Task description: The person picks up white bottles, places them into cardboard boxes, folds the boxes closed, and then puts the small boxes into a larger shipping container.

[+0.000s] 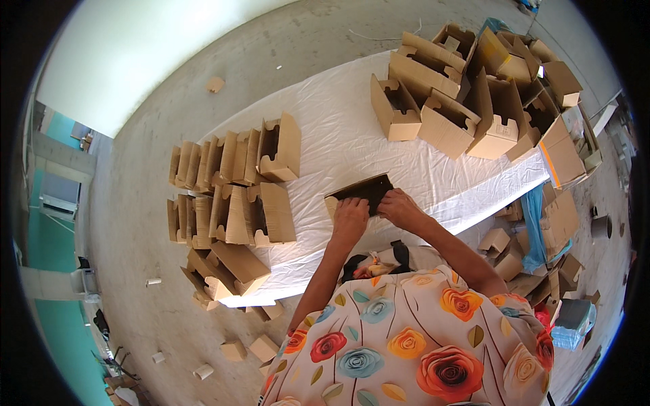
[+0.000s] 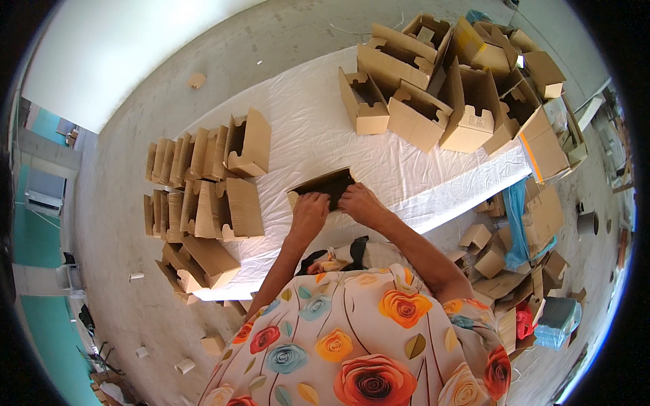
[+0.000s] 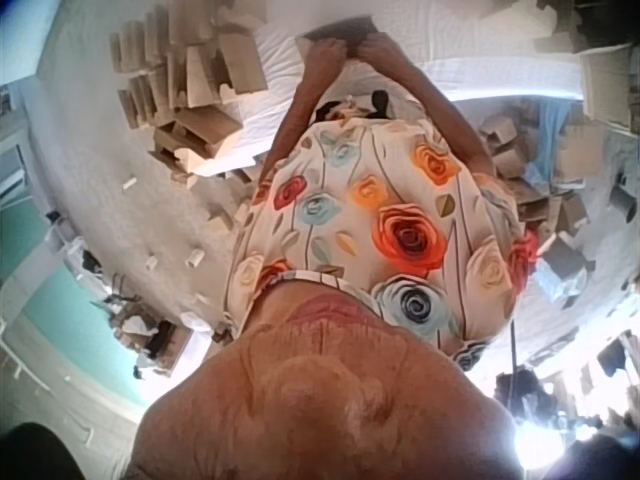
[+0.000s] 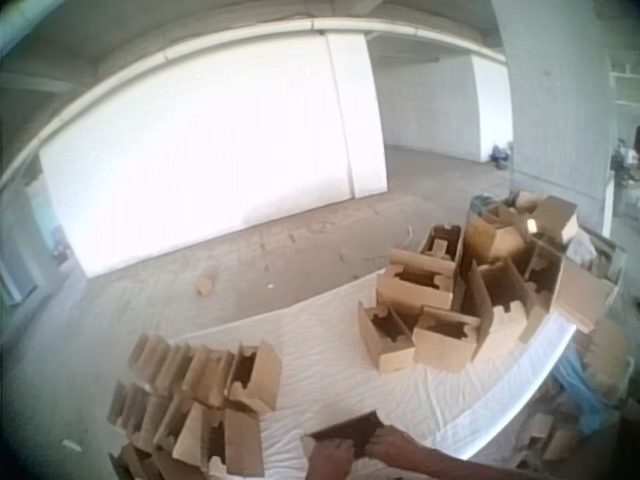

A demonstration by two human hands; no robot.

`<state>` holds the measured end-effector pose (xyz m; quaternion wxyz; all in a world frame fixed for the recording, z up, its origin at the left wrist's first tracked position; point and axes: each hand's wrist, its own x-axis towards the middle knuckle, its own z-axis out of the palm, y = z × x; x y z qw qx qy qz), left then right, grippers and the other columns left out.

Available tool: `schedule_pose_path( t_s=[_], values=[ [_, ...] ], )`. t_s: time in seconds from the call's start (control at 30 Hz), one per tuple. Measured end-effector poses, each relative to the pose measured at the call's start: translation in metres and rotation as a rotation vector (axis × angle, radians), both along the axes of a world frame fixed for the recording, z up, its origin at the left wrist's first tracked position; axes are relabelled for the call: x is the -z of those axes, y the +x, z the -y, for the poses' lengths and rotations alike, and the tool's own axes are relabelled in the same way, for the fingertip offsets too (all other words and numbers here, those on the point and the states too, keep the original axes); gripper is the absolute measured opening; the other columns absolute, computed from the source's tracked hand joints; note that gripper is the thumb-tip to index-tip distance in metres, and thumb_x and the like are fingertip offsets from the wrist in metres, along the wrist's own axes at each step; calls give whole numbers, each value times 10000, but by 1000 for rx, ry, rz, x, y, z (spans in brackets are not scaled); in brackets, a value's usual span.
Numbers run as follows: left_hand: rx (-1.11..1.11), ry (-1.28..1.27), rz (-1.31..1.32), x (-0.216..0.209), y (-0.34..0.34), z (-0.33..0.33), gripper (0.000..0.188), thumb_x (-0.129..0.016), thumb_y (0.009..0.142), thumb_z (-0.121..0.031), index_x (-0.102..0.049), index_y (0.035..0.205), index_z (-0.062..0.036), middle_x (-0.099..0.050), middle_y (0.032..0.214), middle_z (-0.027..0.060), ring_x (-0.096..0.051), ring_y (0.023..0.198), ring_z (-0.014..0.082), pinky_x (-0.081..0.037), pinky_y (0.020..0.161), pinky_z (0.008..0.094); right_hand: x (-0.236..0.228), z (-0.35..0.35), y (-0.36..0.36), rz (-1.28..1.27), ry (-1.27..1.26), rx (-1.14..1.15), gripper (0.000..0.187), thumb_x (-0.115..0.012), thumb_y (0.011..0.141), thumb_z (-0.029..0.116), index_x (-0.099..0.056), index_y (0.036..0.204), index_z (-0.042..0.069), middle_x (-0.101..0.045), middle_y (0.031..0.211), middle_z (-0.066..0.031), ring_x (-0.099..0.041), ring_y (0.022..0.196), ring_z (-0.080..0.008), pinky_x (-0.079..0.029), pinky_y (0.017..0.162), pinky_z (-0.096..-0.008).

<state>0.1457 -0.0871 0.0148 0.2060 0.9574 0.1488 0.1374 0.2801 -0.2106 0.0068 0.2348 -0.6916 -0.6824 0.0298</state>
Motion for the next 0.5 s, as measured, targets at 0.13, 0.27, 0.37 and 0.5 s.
schedule_pose_path(
  t_s=[0.13, 0.27, 0.37, 0.5],
  values=[
    [-104, 73, -47, -3, -7, -1, 203, -590, 793, -187, -612, 943, -52, -581, 983, 126, -523, 927, 278, -382, 861, 406, -5, 10, 4, -90, 64, 71, 175, -718, 641, 162, -645, 773, 74, -601, 760, -44, -554, 841, -223, -421, 821, -348],
    [-218, 133, -47, -3, -15, -3, 295, -622, 776, -257, -606, 992, -56, -526, 1116, 151, -455, 1039, 315, -352, 908, 438, -5, 17, 6, -133, 49, 96, 247, -746, 627, 154, -648, 833, 60, -601, 879, -65, -541, 931, -245, -417, 849, -368],
    [-310, 103, -76, 3, -23, -5, 423, -639, 768, -319, -573, 1093, -58, -442, 1233, 193, -397, 1116, 365, -311, 948, 477, -5, 22, 7, -195, 19, 152, 339, -768, 609, 142, -636, 907, 46, -552, 1067, -109, -490, 1056, -280, -400, 906, -383],
    [-327, 59, 10, 10, -30, -12, 591, -650, 755, -399, -485, 1219, -74, -311, 1352, 224, -308, 1215, 408, -268, 956, 561, 1, 23, 6, -185, -17, 210, 494, -793, 586, 143, -599, 1026, 32, -401, 1272, -166, -385, 1186, -336, -368, 971, -404]
  ],
)
